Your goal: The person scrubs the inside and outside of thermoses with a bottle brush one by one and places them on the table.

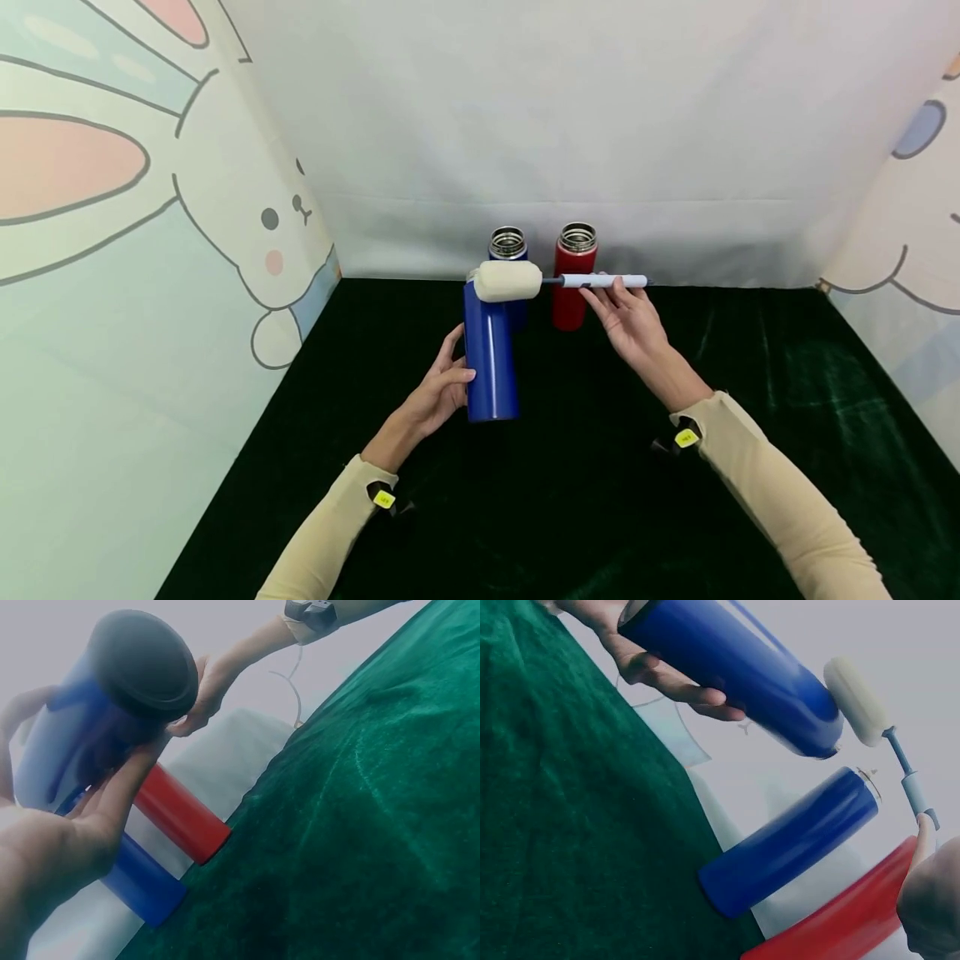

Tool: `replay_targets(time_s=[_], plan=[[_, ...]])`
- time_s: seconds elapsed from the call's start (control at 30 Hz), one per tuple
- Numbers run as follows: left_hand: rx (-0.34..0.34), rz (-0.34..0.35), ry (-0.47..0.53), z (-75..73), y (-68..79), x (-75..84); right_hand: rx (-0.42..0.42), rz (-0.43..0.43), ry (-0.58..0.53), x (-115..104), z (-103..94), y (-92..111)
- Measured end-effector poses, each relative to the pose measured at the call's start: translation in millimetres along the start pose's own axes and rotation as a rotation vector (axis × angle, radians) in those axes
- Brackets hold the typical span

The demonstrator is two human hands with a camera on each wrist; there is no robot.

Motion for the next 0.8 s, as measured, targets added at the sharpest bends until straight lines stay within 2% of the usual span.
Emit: replay_targets(time_s=[0.17, 0.4, 0.7, 0.8], plan=[[-0.004, 0.023, 0.029, -0.5, -1.4, 1.0, 0.022, 0.045, 0.074, 6, -3.6, 5], [0.011, 0.059, 0.102, -0.9, -2.8, 5.0, -0.042, 0.102, 0.197, 8, -12.4, 19], [0.025, 0.141, 0.247, -3.7, -7.0, 8.3, -0.035, 0.170, 0.203, 4, -28.2, 32], [0.001, 0.169, 0.312, -6.1, -6.7, 8.3, -0.033, 0.175, 0.211, 0, -34.2, 37]])
Point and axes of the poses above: each hand's wrist, its own y-axis away from the middle knuckle, its own z-axis out of the palm, x = y × z, the point moved 4 cm from there along -y, towards the middle knuckle, and after that the axes turned 1 degree about y, right-handed, at the moved point
